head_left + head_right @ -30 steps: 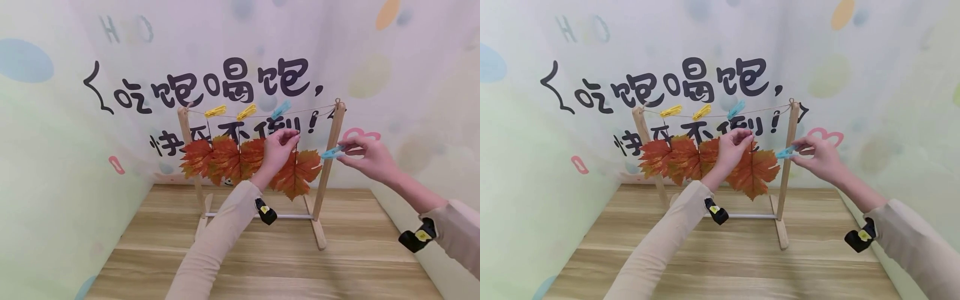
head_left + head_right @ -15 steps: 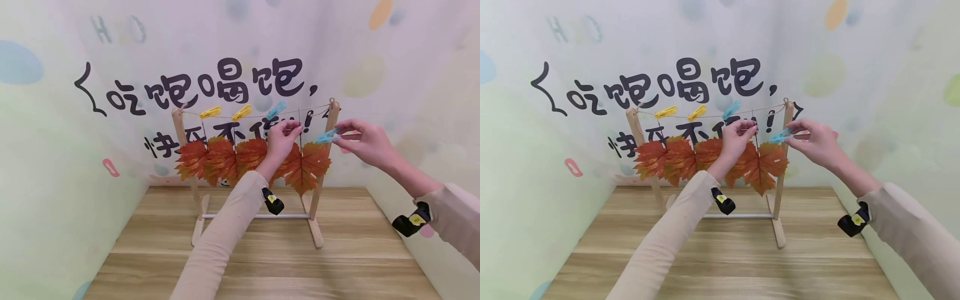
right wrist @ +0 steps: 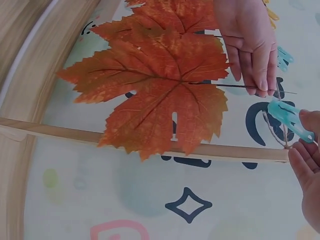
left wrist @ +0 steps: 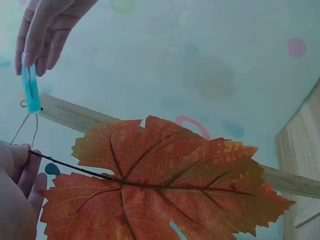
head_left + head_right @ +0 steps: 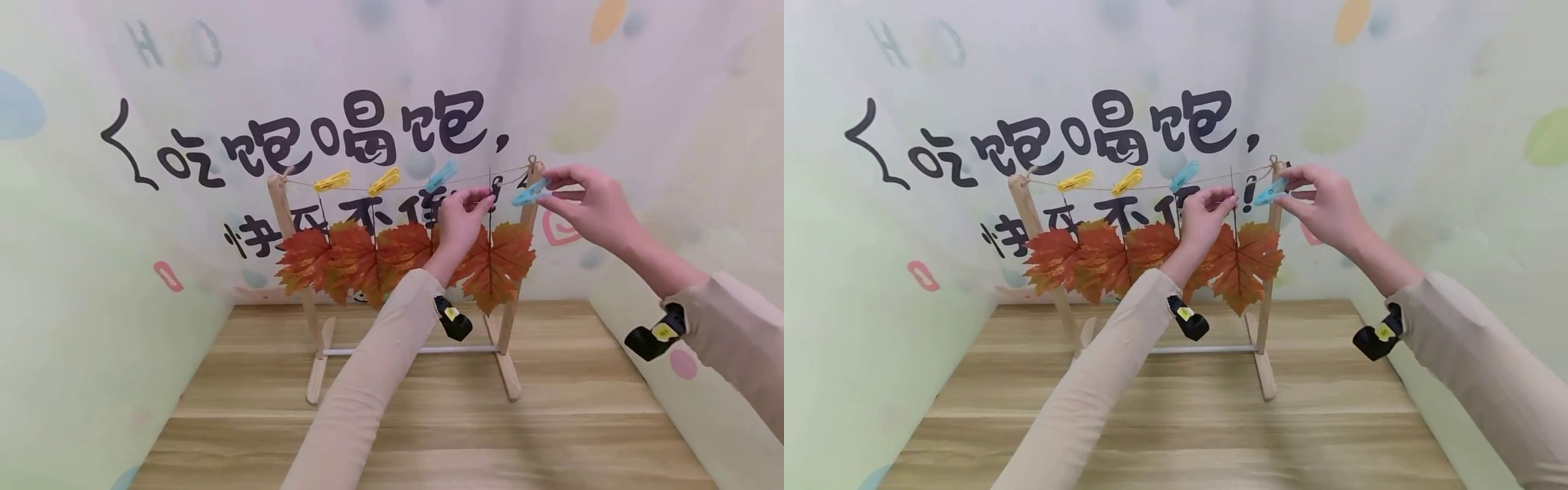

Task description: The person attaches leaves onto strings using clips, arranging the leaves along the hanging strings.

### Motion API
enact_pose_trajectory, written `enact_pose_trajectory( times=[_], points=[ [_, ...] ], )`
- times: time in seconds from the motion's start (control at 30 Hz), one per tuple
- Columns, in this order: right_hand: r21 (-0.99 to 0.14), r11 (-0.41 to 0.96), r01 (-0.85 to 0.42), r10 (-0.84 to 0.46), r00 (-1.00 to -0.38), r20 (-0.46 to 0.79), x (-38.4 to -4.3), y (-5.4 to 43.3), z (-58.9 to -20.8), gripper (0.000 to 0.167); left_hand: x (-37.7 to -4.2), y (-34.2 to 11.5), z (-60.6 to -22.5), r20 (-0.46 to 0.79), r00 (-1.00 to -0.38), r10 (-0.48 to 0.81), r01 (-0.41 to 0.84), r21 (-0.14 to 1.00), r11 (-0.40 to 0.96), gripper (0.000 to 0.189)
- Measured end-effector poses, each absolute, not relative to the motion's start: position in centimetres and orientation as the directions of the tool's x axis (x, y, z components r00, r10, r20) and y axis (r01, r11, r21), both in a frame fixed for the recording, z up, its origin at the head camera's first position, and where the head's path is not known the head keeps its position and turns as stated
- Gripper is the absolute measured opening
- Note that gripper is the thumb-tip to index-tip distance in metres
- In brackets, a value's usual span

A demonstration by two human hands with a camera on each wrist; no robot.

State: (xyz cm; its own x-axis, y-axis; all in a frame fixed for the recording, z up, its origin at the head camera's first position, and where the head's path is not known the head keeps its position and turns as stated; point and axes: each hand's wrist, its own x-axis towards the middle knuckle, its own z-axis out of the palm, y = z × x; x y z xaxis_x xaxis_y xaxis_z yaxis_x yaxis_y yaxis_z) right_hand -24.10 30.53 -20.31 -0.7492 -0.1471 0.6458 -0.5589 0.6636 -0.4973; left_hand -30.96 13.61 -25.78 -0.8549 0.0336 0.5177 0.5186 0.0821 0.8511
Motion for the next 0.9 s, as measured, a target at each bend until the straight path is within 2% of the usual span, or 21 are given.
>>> enact_pose_trajectory(
  times=[0.17,0.4,0.9],
  points=[
    [-0.499,0.672,-0.547,-0.107,-0.739,0.666,-24.6,29.9,-19.4,0.040,-31.2,14.0,-25.9,0.501,-0.865,0.007,0.500,0.863,0.071,0.017],
    [-0.501,0.670,-0.548,-0.079,-0.724,0.686,-25.5,29.0,-18.0,0.035,-31.6,14.2,-25.8,0.469,-0.883,-0.016,0.465,0.880,0.096,0.016],
    [-0.470,0.720,-0.510,-0.044,-0.710,0.703,-27.1,27.8,-16.7,0.023,-32.1,14.2,-25.7,0.491,-0.870,-0.049,0.481,0.866,0.137,0.015]
  ],
)
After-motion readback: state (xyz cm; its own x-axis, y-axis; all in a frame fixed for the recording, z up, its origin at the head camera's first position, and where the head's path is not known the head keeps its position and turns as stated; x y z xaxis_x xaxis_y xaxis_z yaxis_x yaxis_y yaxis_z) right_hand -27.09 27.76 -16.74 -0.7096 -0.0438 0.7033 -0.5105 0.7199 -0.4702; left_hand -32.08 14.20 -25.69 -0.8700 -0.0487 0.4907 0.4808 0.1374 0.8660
